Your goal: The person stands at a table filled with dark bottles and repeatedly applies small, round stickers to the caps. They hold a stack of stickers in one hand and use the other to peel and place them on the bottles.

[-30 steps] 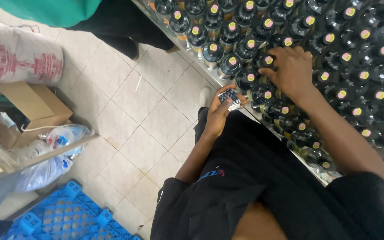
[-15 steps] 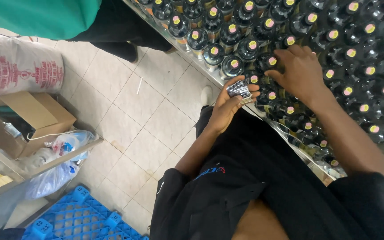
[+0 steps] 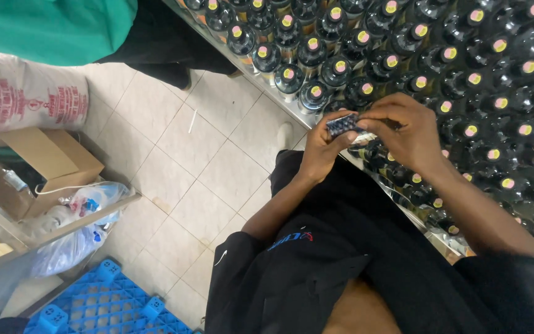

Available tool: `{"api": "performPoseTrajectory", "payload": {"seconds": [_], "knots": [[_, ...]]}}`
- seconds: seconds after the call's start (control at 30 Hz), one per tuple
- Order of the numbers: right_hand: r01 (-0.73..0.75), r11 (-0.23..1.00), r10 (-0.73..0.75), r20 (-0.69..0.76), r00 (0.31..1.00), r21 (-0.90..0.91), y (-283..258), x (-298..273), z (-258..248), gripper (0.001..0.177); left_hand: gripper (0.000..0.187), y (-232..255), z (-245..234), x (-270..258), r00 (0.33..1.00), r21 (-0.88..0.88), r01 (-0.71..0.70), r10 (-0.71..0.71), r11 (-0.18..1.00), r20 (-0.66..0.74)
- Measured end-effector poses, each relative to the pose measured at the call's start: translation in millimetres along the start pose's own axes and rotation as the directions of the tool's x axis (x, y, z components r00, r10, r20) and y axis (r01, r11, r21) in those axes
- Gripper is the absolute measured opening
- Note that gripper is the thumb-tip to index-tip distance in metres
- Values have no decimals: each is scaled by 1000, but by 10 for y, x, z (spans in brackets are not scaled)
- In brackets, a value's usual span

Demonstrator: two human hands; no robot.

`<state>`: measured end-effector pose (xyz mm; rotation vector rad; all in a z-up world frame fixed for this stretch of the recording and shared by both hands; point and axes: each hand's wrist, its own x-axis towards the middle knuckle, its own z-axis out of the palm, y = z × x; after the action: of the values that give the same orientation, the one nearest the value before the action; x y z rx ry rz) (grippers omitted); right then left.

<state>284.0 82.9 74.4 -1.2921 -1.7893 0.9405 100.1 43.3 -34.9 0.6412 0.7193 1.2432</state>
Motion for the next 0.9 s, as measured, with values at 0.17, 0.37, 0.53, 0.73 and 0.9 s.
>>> {"api": "performPoseTrajectory", "payload": {"seconds": [0.17,0.37,0.53,0.73,0.9], "knots": [[52,987,-54,-10,999,-150,298,117,-333,7,52,258,147,-36,998,61,21,-17,998,-58],[60,825,-108,-52,993,-562,994,553,-807,53,40,522,128,-113,999,-95,-29,26,995,-39],[-83,774,133,33,991,-628,787,821,-741,82,36,604,12,-166,992,-84,-72,63,994,-113],[-1,734,30,31,999,-679,1221,775,-626,81,45,684,-63,-154,981,-36,-2,-5,999,-194],[45,725,15,81,997,-687,1282,787,-561,66,44,688,-67,-120,983,-24,7,-11,1000,-185]]}}
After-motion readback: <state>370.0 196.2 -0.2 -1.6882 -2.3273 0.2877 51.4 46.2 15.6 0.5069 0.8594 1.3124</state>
